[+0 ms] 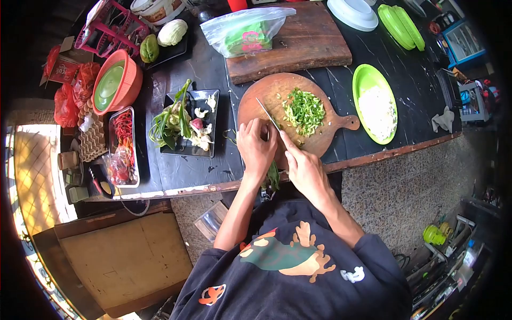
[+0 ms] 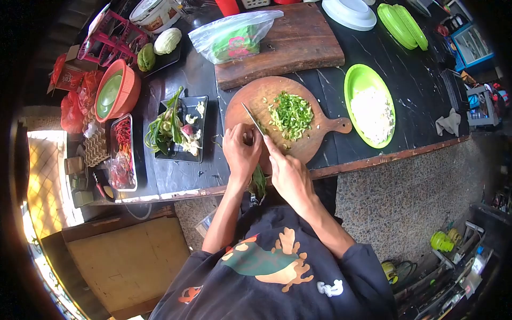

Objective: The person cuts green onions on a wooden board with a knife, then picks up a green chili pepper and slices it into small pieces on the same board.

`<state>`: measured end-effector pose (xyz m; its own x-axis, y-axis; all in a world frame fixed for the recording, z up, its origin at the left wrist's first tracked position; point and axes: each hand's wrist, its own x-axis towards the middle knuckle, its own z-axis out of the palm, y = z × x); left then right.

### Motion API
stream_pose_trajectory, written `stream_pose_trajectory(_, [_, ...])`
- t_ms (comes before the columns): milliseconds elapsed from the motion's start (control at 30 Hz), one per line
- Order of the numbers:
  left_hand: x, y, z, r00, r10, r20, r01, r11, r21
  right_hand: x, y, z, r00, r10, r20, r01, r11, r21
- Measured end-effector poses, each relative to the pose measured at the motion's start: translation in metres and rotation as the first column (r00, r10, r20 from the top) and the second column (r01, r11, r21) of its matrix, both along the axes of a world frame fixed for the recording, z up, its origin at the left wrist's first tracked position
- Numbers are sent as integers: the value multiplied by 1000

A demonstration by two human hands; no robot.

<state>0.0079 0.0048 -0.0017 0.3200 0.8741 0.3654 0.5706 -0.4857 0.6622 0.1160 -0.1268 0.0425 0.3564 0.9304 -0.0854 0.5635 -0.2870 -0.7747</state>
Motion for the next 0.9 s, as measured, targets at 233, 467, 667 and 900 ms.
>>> stream_pose_trajectory(233, [0,0,6,997,-2,-79,1,1000,-10,6,-37,13,999,-30,-15,29,999,-35])
stream_pose_trajectory(467, [-5,-12,20,987,-41,-156,55,995,82,24,-25,17,991,-102,-89,98,994,-44])
stream_pose_trajectory(667, [-3,-9,11,998,-44,-51,44,999,4,20,-16,18,996,-71,-45,70,997,-15])
stream_pose_trajectory(900, [5,-2,6,995,-60,-75,66,995,72,5,-5,13,996,-7,-90,4,999,-36])
